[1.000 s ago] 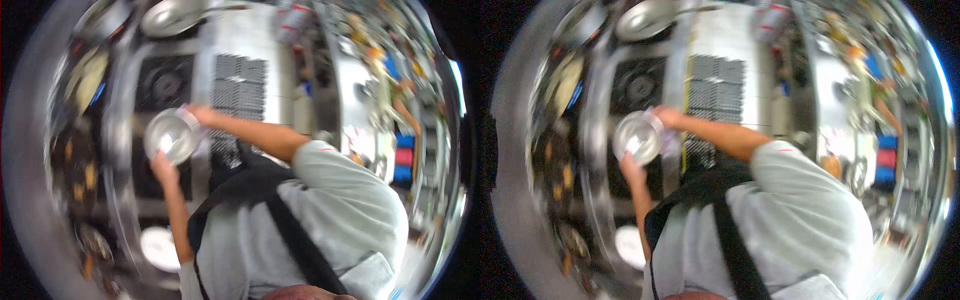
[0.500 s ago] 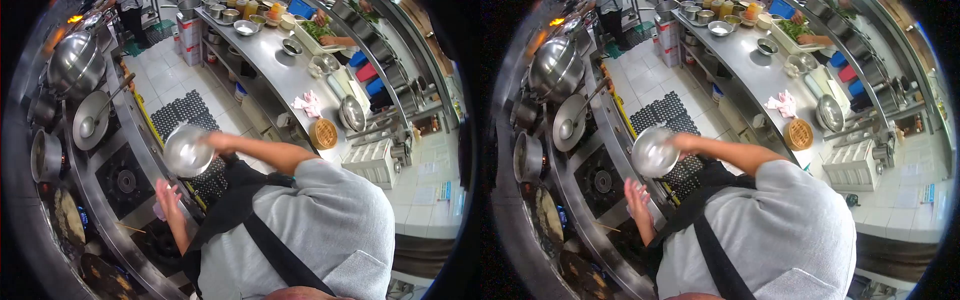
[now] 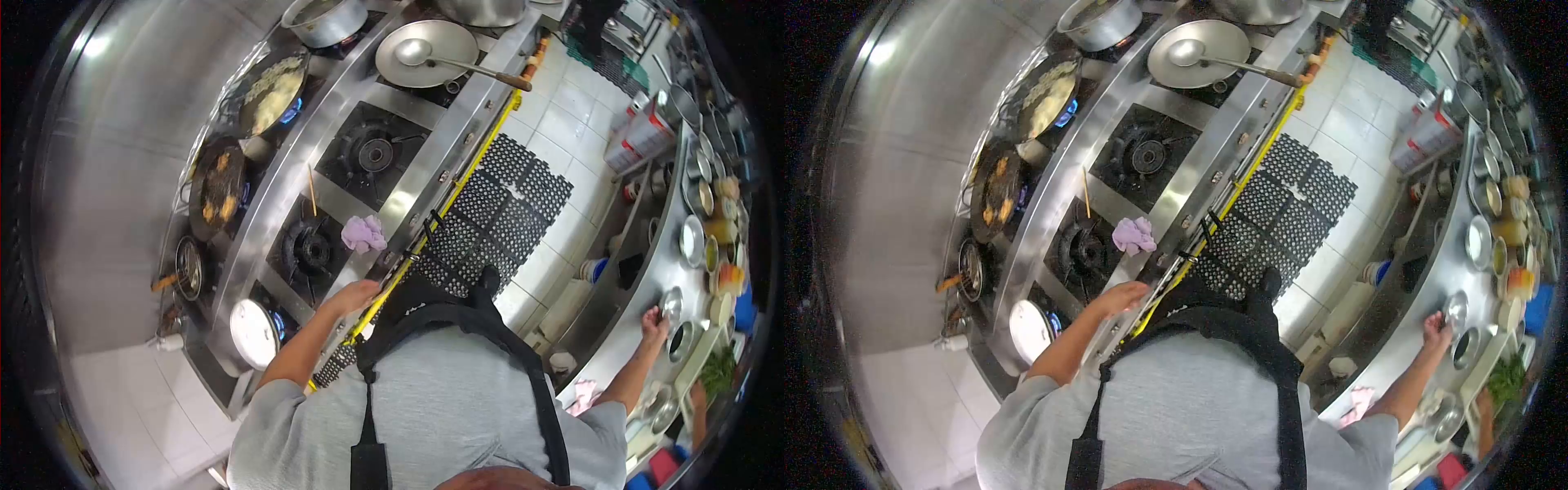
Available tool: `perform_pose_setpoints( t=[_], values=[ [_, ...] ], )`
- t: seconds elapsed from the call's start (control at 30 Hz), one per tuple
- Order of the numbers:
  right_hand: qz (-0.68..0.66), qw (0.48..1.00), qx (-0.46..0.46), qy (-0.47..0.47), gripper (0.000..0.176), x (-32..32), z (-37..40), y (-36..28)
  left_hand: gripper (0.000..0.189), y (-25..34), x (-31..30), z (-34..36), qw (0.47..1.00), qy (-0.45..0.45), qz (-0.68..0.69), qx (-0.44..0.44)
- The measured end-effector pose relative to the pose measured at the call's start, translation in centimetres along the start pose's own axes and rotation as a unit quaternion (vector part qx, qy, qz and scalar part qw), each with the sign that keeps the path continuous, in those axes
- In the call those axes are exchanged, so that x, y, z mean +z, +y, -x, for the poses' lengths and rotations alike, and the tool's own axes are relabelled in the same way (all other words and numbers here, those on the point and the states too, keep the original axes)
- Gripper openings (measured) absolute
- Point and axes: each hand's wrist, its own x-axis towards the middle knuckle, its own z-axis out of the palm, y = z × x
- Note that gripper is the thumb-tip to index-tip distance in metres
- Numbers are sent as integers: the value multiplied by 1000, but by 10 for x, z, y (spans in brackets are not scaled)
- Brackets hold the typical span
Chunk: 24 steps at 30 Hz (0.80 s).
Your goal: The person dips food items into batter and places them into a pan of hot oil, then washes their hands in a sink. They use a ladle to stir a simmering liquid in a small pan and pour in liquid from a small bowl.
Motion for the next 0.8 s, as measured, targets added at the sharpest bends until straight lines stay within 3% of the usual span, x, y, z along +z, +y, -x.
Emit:
perform_pose_setpoints(
  t=[0.1,0.17,0.4,0.43,0.5,0.53,0.63,0.67,0.77,0.8],
  values=[
    [-123,987,-7,-107,47,-34,-76,-41,51,-39,4,27,993,59,71,-68],
    [-168,984,7,-57,60,-5,-55,-46,54,-56,10,37,987,81,108,-85],
    [-97,986,52,-121,73,71,-4,25,56,-88,43,48,978,87,186,-32],
    [-90,987,53,-122,73,84,9,37,56,-94,44,50,977,86,193,-36],
    [-60,996,-49,-38,71,111,31,64,56,-103,47,58,977,80,197,-9],
    [-25,994,-27,-99,65,113,28,70,56,-107,46,64,978,83,193,-13],
    [42,993,-46,-103,57,152,49,117,46,-133,41,77,964,88,251,11],
    [86,987,-40,-131,53,165,58,142,44,-117,37,97,958,95,270,-7],
    [229,957,-14,-180,35,233,133,245,43,-134,15,118,937,68,343,20],
    [260,935,4,-241,35,250,146,291,46,-135,2,127,934,54,353,24]
  ],
)
